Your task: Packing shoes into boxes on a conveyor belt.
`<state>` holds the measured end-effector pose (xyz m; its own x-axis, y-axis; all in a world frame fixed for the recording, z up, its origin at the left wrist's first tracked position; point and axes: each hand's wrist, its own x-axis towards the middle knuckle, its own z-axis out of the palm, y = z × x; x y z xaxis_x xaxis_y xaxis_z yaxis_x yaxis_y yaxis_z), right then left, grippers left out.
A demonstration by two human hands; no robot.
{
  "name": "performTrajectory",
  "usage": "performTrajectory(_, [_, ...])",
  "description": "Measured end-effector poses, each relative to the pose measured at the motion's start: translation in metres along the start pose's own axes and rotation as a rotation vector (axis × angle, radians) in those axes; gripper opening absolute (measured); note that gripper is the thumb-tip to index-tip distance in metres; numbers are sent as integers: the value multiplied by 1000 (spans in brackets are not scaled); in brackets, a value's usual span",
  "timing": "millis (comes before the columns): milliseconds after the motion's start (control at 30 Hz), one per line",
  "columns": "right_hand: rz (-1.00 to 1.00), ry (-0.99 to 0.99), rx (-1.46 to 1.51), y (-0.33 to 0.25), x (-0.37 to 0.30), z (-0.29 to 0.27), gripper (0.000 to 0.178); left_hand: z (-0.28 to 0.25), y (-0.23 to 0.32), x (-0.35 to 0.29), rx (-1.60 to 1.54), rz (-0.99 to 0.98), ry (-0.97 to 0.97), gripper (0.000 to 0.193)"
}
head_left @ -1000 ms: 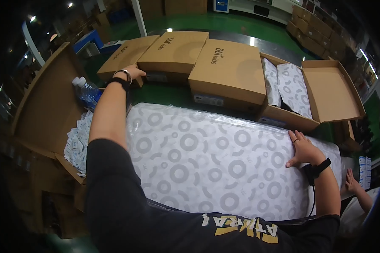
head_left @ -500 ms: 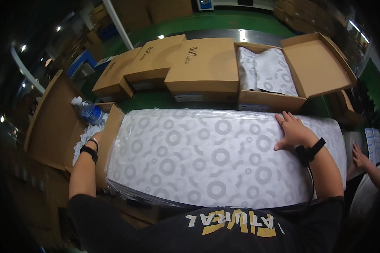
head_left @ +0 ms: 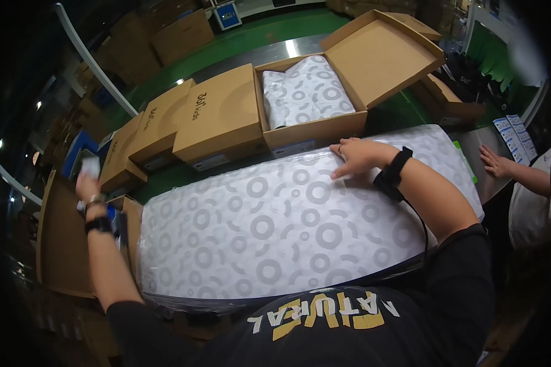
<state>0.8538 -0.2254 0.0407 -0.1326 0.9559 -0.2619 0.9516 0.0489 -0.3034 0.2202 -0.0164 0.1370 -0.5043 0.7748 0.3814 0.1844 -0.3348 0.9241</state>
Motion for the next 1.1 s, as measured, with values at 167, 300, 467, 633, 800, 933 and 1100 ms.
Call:
performTrajectory(167, [228, 58, -46, 32, -6, -33, 54, 260, 82, -206, 359, 78, -983, 37])
performTrajectory(300, [497, 274, -75, 77, -28, -59, 48, 316, 25, -307, 495, 201, -799, 85])
performTrajectory(467, [-15, 500, 239, 79, -26, -57, 86, 322, 48, -304, -390, -581, -1012, 96])
performTrajectory(633, [-18, 370, -10, 72, -1, -53, 66, 338, 28, -290, 411, -321, -1265, 62])
performTrajectory(800, [640, 964, 157, 130, 0, -77, 56, 356, 22, -271, 975, 532, -1171, 36])
performTrajectory(933, [706, 1097, 949, 293, -32, -71, 38, 363, 66, -322, 1005, 839, -1191, 72])
performTrajectory(1100, [513, 950, 1732, 464, -44, -38, 42, 350, 57, -336, 960, 673, -1122, 88])
